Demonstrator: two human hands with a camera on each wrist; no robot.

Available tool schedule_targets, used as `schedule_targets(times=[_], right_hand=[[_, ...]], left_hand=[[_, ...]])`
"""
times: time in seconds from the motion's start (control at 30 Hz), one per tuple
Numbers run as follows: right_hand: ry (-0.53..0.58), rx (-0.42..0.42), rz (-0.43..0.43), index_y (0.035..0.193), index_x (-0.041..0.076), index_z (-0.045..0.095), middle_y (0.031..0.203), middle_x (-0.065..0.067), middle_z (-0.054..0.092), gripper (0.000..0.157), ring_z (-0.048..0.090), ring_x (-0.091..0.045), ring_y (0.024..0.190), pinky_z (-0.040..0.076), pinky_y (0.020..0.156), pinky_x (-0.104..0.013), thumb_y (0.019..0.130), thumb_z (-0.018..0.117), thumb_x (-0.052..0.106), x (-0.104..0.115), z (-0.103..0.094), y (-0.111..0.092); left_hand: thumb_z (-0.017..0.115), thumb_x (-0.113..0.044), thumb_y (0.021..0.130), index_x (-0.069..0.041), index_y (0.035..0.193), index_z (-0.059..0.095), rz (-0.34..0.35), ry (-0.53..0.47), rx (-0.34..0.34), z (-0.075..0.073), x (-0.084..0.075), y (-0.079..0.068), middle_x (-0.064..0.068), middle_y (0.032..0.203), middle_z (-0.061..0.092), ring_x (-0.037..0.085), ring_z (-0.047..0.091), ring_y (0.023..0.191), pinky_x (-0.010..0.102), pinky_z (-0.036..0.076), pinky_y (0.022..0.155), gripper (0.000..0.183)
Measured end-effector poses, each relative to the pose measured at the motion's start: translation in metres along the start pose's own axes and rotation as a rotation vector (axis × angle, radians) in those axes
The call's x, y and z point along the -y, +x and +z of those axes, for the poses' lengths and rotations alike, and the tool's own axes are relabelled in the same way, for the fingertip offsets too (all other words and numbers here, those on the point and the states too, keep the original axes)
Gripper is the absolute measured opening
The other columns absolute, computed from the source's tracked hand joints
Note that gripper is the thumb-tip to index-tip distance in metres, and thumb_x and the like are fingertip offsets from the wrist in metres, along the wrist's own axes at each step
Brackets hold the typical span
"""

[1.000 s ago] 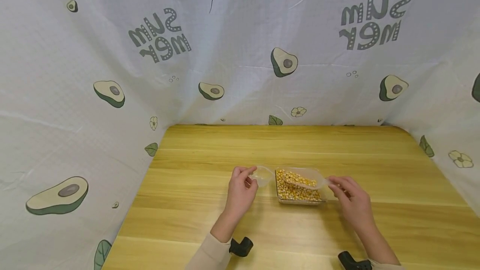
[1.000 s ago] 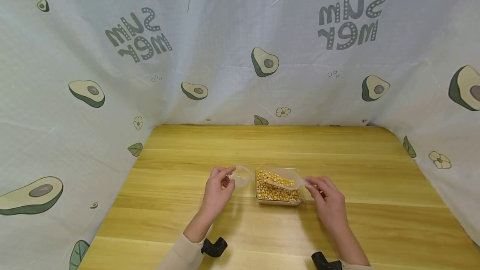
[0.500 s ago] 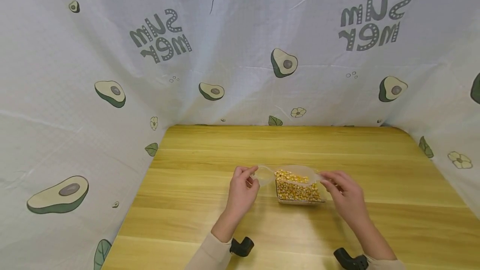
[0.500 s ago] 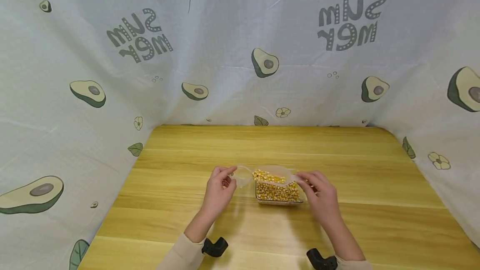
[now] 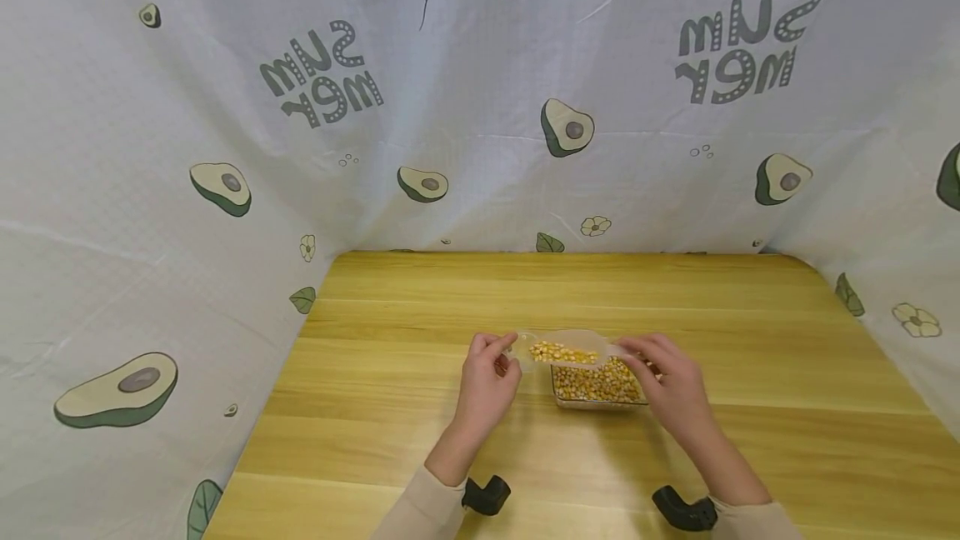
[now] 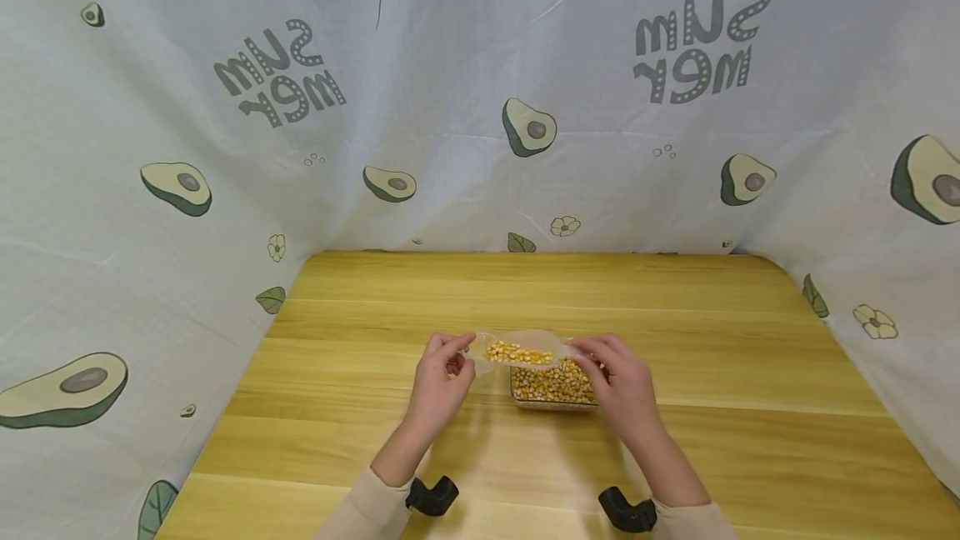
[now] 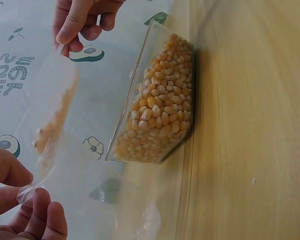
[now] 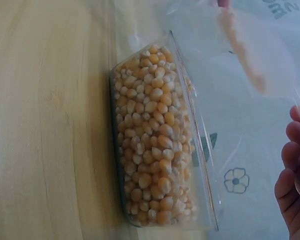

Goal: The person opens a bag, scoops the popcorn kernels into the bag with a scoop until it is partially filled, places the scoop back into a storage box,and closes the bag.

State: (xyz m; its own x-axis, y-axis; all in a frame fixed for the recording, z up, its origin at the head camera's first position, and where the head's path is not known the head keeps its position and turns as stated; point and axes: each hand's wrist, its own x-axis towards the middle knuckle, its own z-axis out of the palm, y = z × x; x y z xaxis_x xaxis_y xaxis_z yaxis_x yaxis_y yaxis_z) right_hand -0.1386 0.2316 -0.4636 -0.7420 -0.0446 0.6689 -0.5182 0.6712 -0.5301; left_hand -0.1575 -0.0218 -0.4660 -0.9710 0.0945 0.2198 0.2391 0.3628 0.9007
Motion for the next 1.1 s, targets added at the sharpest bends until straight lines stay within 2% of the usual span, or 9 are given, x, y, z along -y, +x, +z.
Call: schedule_targets(times=[0.3, 0.53, 0.77, 1.1], right_hand=[[-0.051, 0.011, -0.062, 0.099, 0.003, 0.075, 0.087, -0.003, 0.067, 0.031, 0.045, 0.004, 0.063, 0.039, 0.056, -0.008, 0.073, 0.077, -0.014, 0.008, 0.006, 0.007], [-0.09, 0.057, -0.09, 0.098, 0.006, 0.075, 0.087, 0.001, 0.066, 0.028, 0.044, 0.004, 0.063, 0.038, 0.055, -0.009, 0.074, 0.08, -0.007, 0.015, 0.006, 0.014], [-0.086, 0.103, -0.085, 0.097, 0.009, 0.075, 0.085, 0.006, 0.064, 0.025, 0.044, 0.004, 0.064, 0.04, 0.055, -0.012, 0.076, 0.081, -0.002, 0.02, 0.008, 0.019], [-0.087, 0.145, -0.089, 0.096, 0.013, 0.073, 0.086, 0.009, 0.062, 0.022, 0.044, 0.003, 0.065, 0.041, 0.056, -0.013, 0.078, 0.08, 0.001, 0.022, 0.008, 0.026]], left_hand=[[0.058, 0.005, 0.089, 0.004, 0.128, 0.065, -0.017, -0.038, 0.0, 0.002, 0.0, 0.0, 0.008, 0.1, 0.052, 0.005, 0.047, 0.076, 0.016, 0.046, 0.067, 0.039], [0.057, 0.006, 0.088, 0.005, 0.128, 0.065, -0.015, -0.046, -0.008, 0.003, 0.001, 0.0, 0.008, 0.099, 0.051, 0.004, 0.046, 0.075, 0.016, 0.044, 0.065, 0.04], [0.057, 0.006, 0.088, 0.005, 0.128, 0.065, -0.023, -0.049, -0.008, 0.003, 0.001, 0.0, 0.008, 0.098, 0.05, 0.005, 0.046, 0.075, 0.015, 0.043, 0.062, 0.041], [0.058, 0.007, 0.089, 0.004, 0.128, 0.065, -0.016, -0.048, -0.006, 0.004, 0.002, 0.0, 0.008, 0.099, 0.051, 0.005, 0.047, 0.077, 0.015, 0.045, 0.065, 0.04]])
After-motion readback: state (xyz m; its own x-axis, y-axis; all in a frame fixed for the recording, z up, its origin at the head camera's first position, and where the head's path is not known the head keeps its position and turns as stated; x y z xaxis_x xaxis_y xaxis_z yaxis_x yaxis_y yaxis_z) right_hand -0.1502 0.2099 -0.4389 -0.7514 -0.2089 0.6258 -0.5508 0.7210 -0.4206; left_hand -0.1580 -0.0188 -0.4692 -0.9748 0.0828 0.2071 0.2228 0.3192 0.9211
